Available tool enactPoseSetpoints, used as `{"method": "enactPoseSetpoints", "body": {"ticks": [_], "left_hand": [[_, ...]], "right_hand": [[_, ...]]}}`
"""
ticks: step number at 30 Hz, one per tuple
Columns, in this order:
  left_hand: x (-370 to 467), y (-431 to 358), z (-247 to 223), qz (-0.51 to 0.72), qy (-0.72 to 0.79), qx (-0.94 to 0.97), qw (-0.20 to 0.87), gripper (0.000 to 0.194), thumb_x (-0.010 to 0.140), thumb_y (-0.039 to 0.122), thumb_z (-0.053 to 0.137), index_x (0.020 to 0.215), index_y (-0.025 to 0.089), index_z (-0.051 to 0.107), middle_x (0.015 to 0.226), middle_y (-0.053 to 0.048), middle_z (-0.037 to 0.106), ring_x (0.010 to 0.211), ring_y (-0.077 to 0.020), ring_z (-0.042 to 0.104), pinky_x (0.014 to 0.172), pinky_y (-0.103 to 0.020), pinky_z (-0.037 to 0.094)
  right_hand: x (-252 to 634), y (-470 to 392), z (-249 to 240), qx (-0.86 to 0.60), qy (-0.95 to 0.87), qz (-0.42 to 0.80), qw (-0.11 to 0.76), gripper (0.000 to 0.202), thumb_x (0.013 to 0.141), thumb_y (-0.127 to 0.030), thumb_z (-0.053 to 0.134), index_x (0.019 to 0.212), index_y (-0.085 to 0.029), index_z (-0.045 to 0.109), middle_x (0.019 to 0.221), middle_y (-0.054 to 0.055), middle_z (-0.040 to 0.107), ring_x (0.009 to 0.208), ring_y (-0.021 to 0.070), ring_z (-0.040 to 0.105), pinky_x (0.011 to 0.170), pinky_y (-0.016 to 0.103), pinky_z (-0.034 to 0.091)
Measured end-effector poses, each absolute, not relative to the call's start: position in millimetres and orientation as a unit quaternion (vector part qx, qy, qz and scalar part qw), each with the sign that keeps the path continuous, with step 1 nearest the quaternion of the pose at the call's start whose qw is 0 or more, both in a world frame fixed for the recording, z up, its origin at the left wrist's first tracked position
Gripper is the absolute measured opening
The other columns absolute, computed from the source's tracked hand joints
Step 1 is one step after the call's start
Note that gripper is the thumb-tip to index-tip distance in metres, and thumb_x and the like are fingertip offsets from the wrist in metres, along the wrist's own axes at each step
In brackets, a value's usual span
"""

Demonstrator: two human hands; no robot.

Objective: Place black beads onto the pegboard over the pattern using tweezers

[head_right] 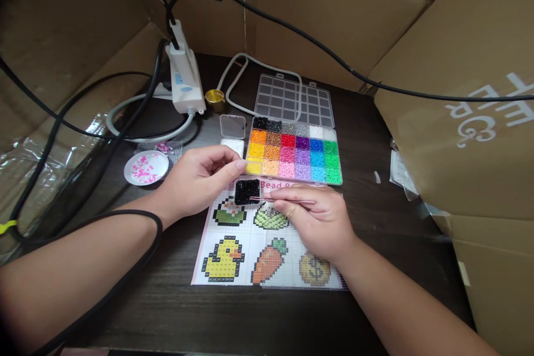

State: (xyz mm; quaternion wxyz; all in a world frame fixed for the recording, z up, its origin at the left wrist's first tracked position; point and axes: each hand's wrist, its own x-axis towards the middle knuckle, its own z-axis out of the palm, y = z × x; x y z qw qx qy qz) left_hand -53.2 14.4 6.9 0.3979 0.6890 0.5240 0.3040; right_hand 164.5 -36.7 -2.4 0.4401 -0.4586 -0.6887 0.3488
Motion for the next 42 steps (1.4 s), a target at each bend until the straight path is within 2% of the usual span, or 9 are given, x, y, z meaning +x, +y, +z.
{"method": "enactPoseSetpoints", "body": {"ticks": [18, 30, 37, 42], "left_hand": [[-53.0, 14.2, 8.5, 0.3, 0.527, 0.69, 0.395, 0.031, 0.084, 0.045, 0.056, 0.073, 0.016, 0.061, 0.061, 0.001, 0.055, 0.055, -0.0107, 0.045, 0.05, -0.024, 0.034], [-52.0, 14.3, 9.3, 0.305, 0.524, 0.691, 0.393, 0.031, 0.084, 0.044, 0.056, 0.072, 0.016, 0.062, 0.059, 0.001, 0.054, 0.053, -0.0103, 0.045, 0.049, -0.023, 0.033], [-52.1, 14.2, 10.7, 0.303, 0.525, 0.688, 0.399, 0.032, 0.083, 0.044, 0.056, 0.073, 0.015, 0.062, 0.059, 0.001, 0.053, 0.053, -0.0101, 0.043, 0.048, -0.023, 0.032], [-52.2, 14.7, 10.4, 0.302, 0.527, 0.687, 0.4, 0.031, 0.083, 0.045, 0.056, 0.073, 0.016, 0.062, 0.058, 0.001, 0.053, 0.053, -0.0103, 0.043, 0.048, -0.023, 0.032]], "right_hand": [[165.9, -39.2, -3.1, -0.472, -0.681, 0.353, 0.435, 0.017, 0.081, -0.015, 0.07, 0.089, -0.028, 0.077, 0.089, 0.0, 0.079, 0.077, 0.0164, 0.075, 0.071, 0.026, 0.063], [165.7, -38.9, -3.1, -0.489, -0.675, 0.355, 0.424, 0.014, 0.081, -0.019, 0.07, 0.09, -0.027, 0.078, 0.089, 0.002, 0.078, 0.076, 0.019, 0.075, 0.073, 0.032, 0.065], [167.1, -38.9, -3.1, -0.473, -0.682, 0.355, 0.43, 0.022, 0.081, -0.013, 0.07, 0.091, -0.031, 0.077, 0.09, -0.002, 0.079, 0.078, 0.0157, 0.075, 0.073, 0.026, 0.063], [166.1, -38.8, -2.7, -0.481, -0.68, 0.35, 0.429, 0.016, 0.08, -0.016, 0.07, 0.088, -0.028, 0.078, 0.087, 0.001, 0.079, 0.075, 0.0174, 0.075, 0.071, 0.028, 0.063]]}}
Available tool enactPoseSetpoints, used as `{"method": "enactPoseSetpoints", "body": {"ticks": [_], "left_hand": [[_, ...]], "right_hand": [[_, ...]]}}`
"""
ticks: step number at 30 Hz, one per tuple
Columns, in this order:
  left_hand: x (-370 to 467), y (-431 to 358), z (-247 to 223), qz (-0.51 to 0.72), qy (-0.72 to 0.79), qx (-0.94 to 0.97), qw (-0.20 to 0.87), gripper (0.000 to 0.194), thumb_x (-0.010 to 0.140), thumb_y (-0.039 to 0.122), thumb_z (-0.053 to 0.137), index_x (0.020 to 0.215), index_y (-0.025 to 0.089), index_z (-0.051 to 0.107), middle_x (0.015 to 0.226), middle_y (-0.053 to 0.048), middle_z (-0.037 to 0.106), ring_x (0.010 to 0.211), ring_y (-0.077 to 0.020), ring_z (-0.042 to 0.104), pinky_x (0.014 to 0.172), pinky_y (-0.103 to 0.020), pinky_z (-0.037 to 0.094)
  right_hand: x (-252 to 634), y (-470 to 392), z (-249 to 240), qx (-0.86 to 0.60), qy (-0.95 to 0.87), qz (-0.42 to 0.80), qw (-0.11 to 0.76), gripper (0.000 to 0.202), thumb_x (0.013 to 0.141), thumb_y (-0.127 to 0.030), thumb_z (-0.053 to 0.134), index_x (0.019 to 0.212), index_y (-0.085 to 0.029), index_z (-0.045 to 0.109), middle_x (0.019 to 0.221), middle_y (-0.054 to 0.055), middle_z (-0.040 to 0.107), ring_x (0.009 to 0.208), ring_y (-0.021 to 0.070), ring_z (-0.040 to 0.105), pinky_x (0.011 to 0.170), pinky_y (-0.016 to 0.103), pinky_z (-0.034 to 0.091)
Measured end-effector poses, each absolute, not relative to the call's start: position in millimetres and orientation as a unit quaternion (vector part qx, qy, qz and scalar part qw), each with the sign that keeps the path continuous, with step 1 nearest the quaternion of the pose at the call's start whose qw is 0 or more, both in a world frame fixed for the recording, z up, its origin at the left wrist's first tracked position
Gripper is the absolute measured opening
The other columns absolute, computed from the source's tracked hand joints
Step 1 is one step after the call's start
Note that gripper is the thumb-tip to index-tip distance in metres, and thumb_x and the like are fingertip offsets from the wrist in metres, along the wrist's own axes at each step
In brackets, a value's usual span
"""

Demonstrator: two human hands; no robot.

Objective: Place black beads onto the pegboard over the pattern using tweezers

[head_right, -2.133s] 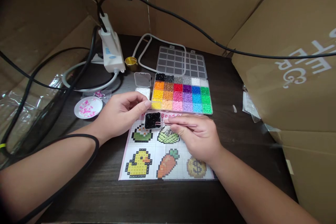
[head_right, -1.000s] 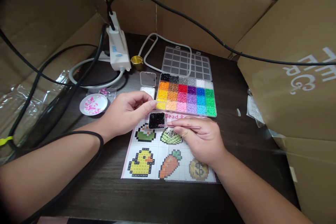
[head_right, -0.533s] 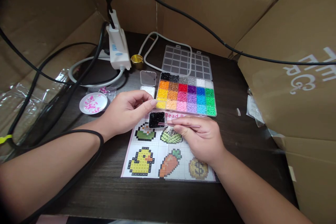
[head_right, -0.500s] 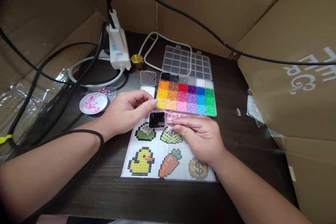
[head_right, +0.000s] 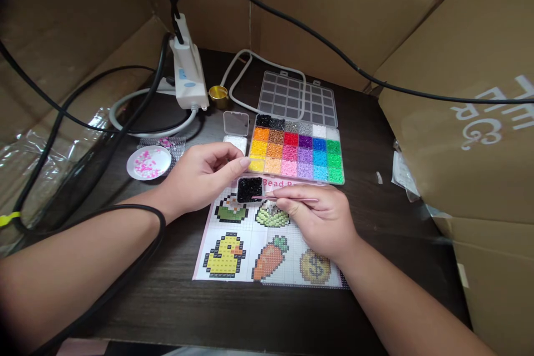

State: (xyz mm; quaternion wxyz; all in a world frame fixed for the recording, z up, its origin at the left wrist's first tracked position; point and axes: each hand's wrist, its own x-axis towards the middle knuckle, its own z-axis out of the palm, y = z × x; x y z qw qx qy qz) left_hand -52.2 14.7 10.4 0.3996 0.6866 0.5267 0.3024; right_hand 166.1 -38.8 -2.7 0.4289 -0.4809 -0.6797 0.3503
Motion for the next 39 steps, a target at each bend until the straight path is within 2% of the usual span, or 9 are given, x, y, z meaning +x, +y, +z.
{"method": "enactPoseSetpoints", "body": {"ticks": [4, 7, 11, 13, 17, 23, 32, 39], "left_hand": [[-51.7, 14.1, 10.6, 0.3, 0.527, 0.686, 0.403, 0.031, 0.083, 0.045, 0.056, 0.073, 0.016, 0.062, 0.059, 0.001, 0.054, 0.053, -0.0105, 0.044, 0.049, -0.023, 0.033], [-51.9, 14.0, 10.2, 0.302, 0.527, 0.687, 0.399, 0.031, 0.083, 0.045, 0.056, 0.073, 0.016, 0.062, 0.06, 0.0, 0.055, 0.054, -0.0108, 0.046, 0.049, -0.024, 0.033], [-52.8, 14.7, 8.5, 0.303, 0.527, 0.689, 0.394, 0.032, 0.084, 0.046, 0.057, 0.075, 0.016, 0.063, 0.062, -0.001, 0.059, 0.055, -0.0115, 0.049, 0.049, -0.023, 0.034], [-53.3, 15.3, 7.6, 0.303, 0.523, 0.694, 0.392, 0.033, 0.084, 0.046, 0.057, 0.074, 0.016, 0.064, 0.062, -0.001, 0.06, 0.055, -0.0118, 0.051, 0.05, -0.023, 0.035], [-54.0, 15.9, 6.8, 0.308, 0.518, 0.695, 0.393, 0.032, 0.085, 0.045, 0.057, 0.074, 0.016, 0.064, 0.063, -0.002, 0.061, 0.057, -0.0124, 0.053, 0.051, -0.023, 0.037], [-53.9, 15.5, 7.7, 0.301, 0.528, 0.689, 0.395, 0.033, 0.085, 0.046, 0.057, 0.073, 0.016, 0.063, 0.064, -0.002, 0.062, 0.059, -0.0134, 0.055, 0.053, -0.024, 0.04], [-52.6, 16.0, 8.3, 0.307, 0.523, 0.693, 0.39, 0.031, 0.085, 0.044, 0.058, 0.072, 0.016, 0.063, 0.062, -0.002, 0.062, 0.057, -0.0128, 0.054, 0.052, -0.024, 0.04], [-52.3, 15.9, 8.9, 0.301, 0.529, 0.692, 0.389, 0.032, 0.084, 0.045, 0.058, 0.073, 0.016, 0.063, 0.062, -0.002, 0.062, 0.057, -0.0136, 0.055, 0.052, -0.025, 0.04]], "right_hand": [[166.3, -39.4, -3.1, -0.496, -0.665, 0.362, 0.425, 0.011, 0.082, -0.02, 0.07, 0.088, -0.026, 0.078, 0.086, 0.002, 0.079, 0.074, 0.0187, 0.074, 0.068, 0.031, 0.064], [170.2, -40.5, -4.4, -0.501, -0.652, 0.358, 0.442, 0.013, 0.081, -0.02, 0.072, 0.089, -0.027, 0.077, 0.083, 0.001, 0.078, 0.065, 0.0157, 0.072, 0.059, 0.027, 0.061], [183.9, -41.1, -3.6, -0.516, -0.612, 0.36, 0.48, 0.012, 0.079, -0.022, 0.074, 0.09, -0.026, 0.078, 0.065, 0.0, 0.074, 0.048, 0.0128, 0.063, 0.044, 0.024, 0.053], [192.7, -39.6, -0.7, -0.502, -0.606, 0.376, 0.489, 0.011, 0.079, -0.023, 0.074, 0.089, -0.026, 0.078, 0.064, 0.001, 0.074, 0.046, 0.0126, 0.062, 0.043, 0.025, 0.052], [206.7, -31.8, 6.9, -0.424, -0.663, 0.423, 0.449, 0.012, 0.08, -0.02, 0.073, 0.087, -0.027, 0.078, 0.079, 0.003, 0.078, 0.051, 0.0126, 0.065, 0.044, 0.024, 0.052], [210.9, -22.0, 9.0, -0.377, -0.708, 0.481, 0.353, 0.013, 0.08, -0.02, 0.07, 0.089, -0.026, 0.078, 0.085, 0.003, 0.079, 0.072, 0.0183, 0.074, 0.061, 0.029, 0.061], [210.0, -21.0, 4.6, -0.39, -0.713, 0.475, 0.338, 0.015, 0.078, -0.017, 0.071, 0.087, -0.027, 0.078, 0.083, 0.002, 0.079, 0.067, 0.0155, 0.073, 0.058, 0.026, 0.06], [210.3, -20.1, 4.2, -0.367, -0.721, 0.476, 0.345, 0.025, 0.079, -0.01, 0.069, 0.092, -0.029, 0.077, 0.085, 0.001, 0.079, 0.068, 0.0146, 0.073, 0.06, 0.025, 0.059]]}}
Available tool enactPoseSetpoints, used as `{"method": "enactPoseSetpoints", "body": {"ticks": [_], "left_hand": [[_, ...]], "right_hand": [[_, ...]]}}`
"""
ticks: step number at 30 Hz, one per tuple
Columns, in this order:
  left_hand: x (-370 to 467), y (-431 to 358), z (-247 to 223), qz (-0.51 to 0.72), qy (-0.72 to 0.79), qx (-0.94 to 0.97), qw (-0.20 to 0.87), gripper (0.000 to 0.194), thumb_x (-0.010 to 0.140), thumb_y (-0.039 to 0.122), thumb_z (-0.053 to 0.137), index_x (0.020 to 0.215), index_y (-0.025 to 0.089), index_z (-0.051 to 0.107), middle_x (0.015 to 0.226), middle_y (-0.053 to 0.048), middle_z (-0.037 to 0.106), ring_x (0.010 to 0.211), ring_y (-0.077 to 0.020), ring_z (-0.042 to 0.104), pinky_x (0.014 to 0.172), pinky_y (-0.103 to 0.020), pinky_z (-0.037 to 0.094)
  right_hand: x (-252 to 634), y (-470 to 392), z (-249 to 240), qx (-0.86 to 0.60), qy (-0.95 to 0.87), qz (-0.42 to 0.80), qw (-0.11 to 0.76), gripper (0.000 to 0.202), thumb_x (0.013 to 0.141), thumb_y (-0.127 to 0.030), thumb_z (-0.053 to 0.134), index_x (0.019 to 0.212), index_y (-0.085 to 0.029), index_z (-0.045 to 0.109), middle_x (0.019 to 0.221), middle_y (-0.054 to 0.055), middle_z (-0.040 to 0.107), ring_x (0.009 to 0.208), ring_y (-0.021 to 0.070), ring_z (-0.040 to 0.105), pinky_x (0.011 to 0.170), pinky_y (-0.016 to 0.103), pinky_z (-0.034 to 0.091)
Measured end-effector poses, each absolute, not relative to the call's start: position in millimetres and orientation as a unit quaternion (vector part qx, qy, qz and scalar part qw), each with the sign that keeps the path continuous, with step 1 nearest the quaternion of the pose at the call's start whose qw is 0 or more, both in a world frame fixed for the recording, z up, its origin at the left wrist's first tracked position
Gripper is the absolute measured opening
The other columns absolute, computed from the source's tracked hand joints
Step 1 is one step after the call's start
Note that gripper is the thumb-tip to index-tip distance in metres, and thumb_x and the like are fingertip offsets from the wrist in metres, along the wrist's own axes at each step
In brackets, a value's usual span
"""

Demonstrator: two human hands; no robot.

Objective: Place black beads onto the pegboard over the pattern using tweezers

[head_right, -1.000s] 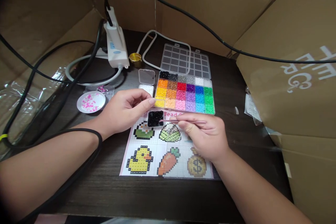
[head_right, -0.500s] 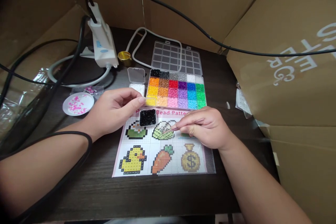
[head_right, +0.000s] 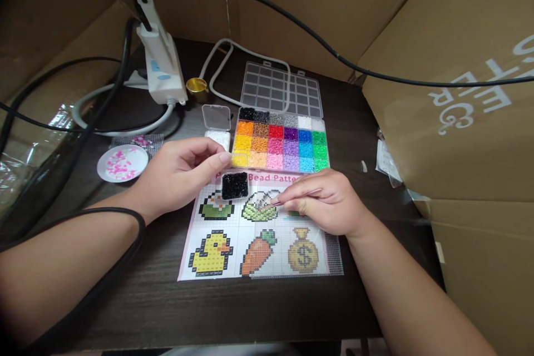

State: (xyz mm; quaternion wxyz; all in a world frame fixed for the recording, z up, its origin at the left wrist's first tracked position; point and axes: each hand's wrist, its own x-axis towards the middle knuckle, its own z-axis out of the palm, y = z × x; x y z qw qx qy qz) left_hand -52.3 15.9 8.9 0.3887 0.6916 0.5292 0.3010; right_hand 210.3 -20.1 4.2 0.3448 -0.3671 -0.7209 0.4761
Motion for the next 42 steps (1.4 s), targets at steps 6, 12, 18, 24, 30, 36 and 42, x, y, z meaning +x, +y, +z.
{"method": "enactPoseSetpoints", "body": {"ticks": [6, 12, 18, 24, 30, 36, 42], "left_hand": [[-52.3, 15.8, 8.1, 0.302, 0.529, 0.69, 0.391, 0.031, 0.084, 0.045, 0.058, 0.074, 0.016, 0.064, 0.064, -0.003, 0.063, 0.059, -0.0142, 0.056, 0.053, -0.025, 0.042], [-52.6, 16.0, 7.9, 0.302, 0.529, 0.692, 0.388, 0.032, 0.084, 0.046, 0.057, 0.072, 0.016, 0.063, 0.063, -0.002, 0.062, 0.058, -0.0136, 0.055, 0.052, -0.024, 0.041], [-53.2, 15.3, 8.8, 0.301, 0.531, 0.685, 0.398, 0.032, 0.083, 0.046, 0.057, 0.074, 0.016, 0.063, 0.062, -0.002, 0.062, 0.057, -0.0139, 0.055, 0.052, -0.025, 0.04], [-52.6, 15.3, 7.6, 0.299, 0.531, 0.686, 0.397, 0.033, 0.084, 0.046, 0.057, 0.072, 0.016, 0.062, 0.062, -0.002, 0.061, 0.057, -0.0131, 0.054, 0.051, -0.025, 0.039], [-53.9, 15.1, 7.3, 0.297, 0.519, 0.697, 0.395, 0.033, 0.085, 0.046, 0.056, 0.072, 0.016, 0.062, 0.061, 0.0, 0.059, 0.055, -0.0109, 0.05, 0.05, -0.023, 0.036], [-54.4, 15.1, 8.6, 0.303, 0.516, 0.695, 0.399, 0.033, 0.085, 0.045, 0.056, 0.071, 0.016, 0.062, 0.059, 0.001, 0.057, 0.053, -0.0093, 0.046, 0.048, -0.022, 0.034], [-52.7, 15.0, 8.4, 0.302, 0.517, 0.691, 0.405, 0.032, 0.085, 0.044, 0.057, 0.072, 0.016, 0.063, 0.059, 0.001, 0.057, 0.052, -0.009, 0.046, 0.048, -0.022, 0.033]], "right_hand": [[211.2, -20.1, 3.7, -0.361, -0.732, 0.464, 0.344, 0.031, 0.078, -0.007, 0.069, 0.095, -0.031, 0.077, 0.087, 0.0, 0.079, 0.07, 0.0148, 0.074, 0.06, 0.024, 0.059], [211.1, -20.0, 3.2, -0.356, -0.736, 0.459, 0.349, 0.027, 0.078, -0.006, 0.069, 0.094, -0.027, 0.077, 0.086, 0.002, 0.079, 0.069, 0.0154, 0.074, 0.06, 0.025, 0.06], [211.8, -19.9, 2.4, -0.36, -0.739, 0.452, 0.348, 0.025, 0.079, -0.008, 0.07, 0.094, -0.027, 0.078, 0.087, 0.003, 0.079, 0.071, 0.0172, 0.074, 0.06, 0.025, 0.06], [213.3, -23.0, 0.8, -0.377, -0.703, 0.473, 0.373, 0.021, 0.08, -0.012, 0.071, 0.093, -0.027, 0.078, 0.086, 0.004, 0.079, 0.064, 0.0161, 0.072, 0.052, 0.024, 0.057], [193.8, -30.2, -5.2, -0.48, -0.588, 0.434, 0.486, 0.013, 0.081, -0.02, 0.072, 0.09, -0.027, 0.077, 0.056, -0.002, 0.069, 0.042, 0.009, 0.057, 0.039, 0.02, 0.048], [175.9, -31.8, -6.5, -0.504, -0.627, 0.38, 0.457, 0.013, 0.078, -0.019, 0.074, 0.087, -0.027, 0.079, 0.056, -0.002, 0.068, 0.044, 0.0074, 0.056, 0.042, 0.018, 0.048], [177.2, -30.9, -6.9, -0.498, -0.633, 0.386, 0.449, 0.012, 0.078, -0.019, 0.073, 0.086, -0.025, 0.079, 0.061, 0.0, 0.072, 0.045, 0.008, 0.058, 0.042, 0.019, 0.048]]}}
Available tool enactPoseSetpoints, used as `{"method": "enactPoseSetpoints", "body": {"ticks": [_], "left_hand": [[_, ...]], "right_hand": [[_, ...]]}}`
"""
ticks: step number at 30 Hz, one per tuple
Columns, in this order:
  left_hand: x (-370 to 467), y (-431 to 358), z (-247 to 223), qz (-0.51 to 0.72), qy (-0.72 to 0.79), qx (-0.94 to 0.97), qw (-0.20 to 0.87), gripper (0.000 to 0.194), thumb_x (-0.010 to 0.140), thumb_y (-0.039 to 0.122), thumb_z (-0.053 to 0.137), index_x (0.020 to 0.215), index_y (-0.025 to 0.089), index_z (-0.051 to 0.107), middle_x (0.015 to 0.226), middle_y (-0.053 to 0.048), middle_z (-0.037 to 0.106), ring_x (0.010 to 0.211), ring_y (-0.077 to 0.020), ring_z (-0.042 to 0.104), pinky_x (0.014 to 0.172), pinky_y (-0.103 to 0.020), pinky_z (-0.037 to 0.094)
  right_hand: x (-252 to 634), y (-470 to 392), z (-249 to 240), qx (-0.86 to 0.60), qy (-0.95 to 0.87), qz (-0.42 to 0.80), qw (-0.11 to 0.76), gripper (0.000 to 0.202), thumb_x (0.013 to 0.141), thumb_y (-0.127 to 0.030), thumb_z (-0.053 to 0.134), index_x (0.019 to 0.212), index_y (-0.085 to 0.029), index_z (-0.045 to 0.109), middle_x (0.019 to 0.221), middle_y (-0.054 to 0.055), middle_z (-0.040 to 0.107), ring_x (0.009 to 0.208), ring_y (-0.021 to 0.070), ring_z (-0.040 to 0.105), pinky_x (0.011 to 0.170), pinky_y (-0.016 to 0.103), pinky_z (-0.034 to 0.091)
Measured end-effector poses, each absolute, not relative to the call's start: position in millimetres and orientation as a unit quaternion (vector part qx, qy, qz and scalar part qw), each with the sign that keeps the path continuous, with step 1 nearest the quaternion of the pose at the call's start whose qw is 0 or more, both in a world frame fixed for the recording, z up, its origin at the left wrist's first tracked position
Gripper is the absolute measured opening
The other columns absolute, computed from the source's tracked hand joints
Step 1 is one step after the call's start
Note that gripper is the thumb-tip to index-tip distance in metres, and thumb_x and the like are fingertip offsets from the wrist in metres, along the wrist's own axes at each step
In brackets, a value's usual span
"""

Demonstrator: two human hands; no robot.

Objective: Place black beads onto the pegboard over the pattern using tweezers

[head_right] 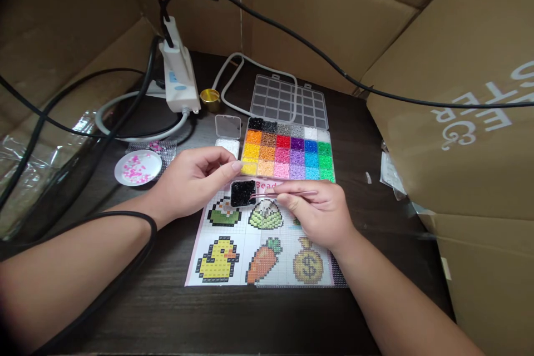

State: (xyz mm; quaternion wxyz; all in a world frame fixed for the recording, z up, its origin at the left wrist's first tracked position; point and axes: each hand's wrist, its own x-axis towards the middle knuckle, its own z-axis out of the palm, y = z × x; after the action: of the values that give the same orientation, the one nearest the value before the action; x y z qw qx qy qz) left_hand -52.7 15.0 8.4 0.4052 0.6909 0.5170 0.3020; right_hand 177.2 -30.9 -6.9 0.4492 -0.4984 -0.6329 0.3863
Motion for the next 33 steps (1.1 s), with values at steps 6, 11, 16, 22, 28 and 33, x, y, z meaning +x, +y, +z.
{"method": "enactPoseSetpoints", "body": {"ticks": [6, 11, 16, 22, 28, 33], "left_hand": [[-53.9, 15.1, 7.9, 0.3, 0.52, 0.694, 0.396, 0.033, 0.085, 0.046, 0.056, 0.071, 0.016, 0.062, 0.059, 0.002, 0.057, 0.053, -0.0092, 0.045, 0.048, -0.022, 0.033], [-53.8, 14.8, 8.5, 0.298, 0.522, 0.697, 0.392, 0.033, 0.085, 0.046, 0.056, 0.071, 0.016, 0.062, 0.059, 0.002, 0.057, 0.052, -0.0094, 0.045, 0.048, -0.023, 0.032], [-53.7, 14.1, 9.1, 0.295, 0.526, 0.695, 0.392, 0.033, 0.084, 0.046, 0.056, 0.072, 0.016, 0.063, 0.059, 0.001, 0.057, 0.053, -0.01, 0.046, 0.047, -0.023, 0.032], [-52.9, 15.0, 8.8, 0.299, 0.525, 0.692, 0.396, 0.033, 0.083, 0.047, 0.057, 0.073, 0.016, 0.063, 0.059, 0.0, 0.057, 0.052, -0.0103, 0.047, 0.047, -0.022, 0.032], [-52.6, 14.9, 9.8, 0.301, 0.525, 0.693, 0.393, 0.033, 0.083, 0.046, 0.057, 0.073, 0.015, 0.064, 0.059, 0.0, 0.059, 0.052, -0.0102, 0.048, 0.048, -0.022, 0.032], [-53.1, 14.6, 10.3, 0.301, 0.52, 0.696, 0.394, 0.034, 0.084, 0.047, 0.056, 0.074, 0.015, 0.064, 0.06, 0.0, 0.058, 0.053, -0.0103, 0.048, 0.049, -0.023, 0.033]], "right_hand": [[176.2, -32.0, -4.9, -0.476, -0.658, 0.401, 0.424, 0.016, 0.08, -0.016, 0.071, 0.09, -0.027, 0.078, 0.074, 0.0, 0.076, 0.054, 0.0099, 0.065, 0.046, 0.019, 0.051], [174.7, -31.0, -3.6, -0.48, -0.666, 0.396, 0.41, 0.014, 0.081, -0.018, 0.071, 0.089, -0.026, 0.079, 0.076, 0.002, 0.077, 0.059, 0.0124, 0.069, 0.05, 0.021, 0.056], [173.5, -30.3, -2.4, -0.483, -0.667, 0.401, 0.402, 0.011, 0.081, -0.02, 0.071, 0.088, -0.023, 0.079, 0.077, 0.004, 0.077, 0.061, 0.015, 0.071, 0.051, 0.023, 0.058], [173.3, -30.3, -3.2, -0.481, -0.664, 0.406, 0.404, 0.011, 0.081, -0.023, 0.071, 0.088, -0.026, 0.079, 0.076, 0.003, 0.077, 0.062, 0.0158, 0.071, 0.051, 0.024, 0.058], [175.2, -29.8, -4.9, -0.48, -0.652, 0.423, 0.407, 0.01, 0.082, -0.025, 0.071, 0.088, -0.024, 0.079, 0.067, 0.003, 0.074, 0.046, 0.0098, 0.059, 0.039, 0.021, 0.048], [178.2, -30.4, -4.5, -0.493, -0.612, 0.443, 0.432, 0.01, 0.079, -0.026, 0.074, 0.086, -0.021, 0.078, 0.058, 0.002, 0.071, 0.041, 0.0085, 0.054, 0.037, 0.02, 0.045]]}}
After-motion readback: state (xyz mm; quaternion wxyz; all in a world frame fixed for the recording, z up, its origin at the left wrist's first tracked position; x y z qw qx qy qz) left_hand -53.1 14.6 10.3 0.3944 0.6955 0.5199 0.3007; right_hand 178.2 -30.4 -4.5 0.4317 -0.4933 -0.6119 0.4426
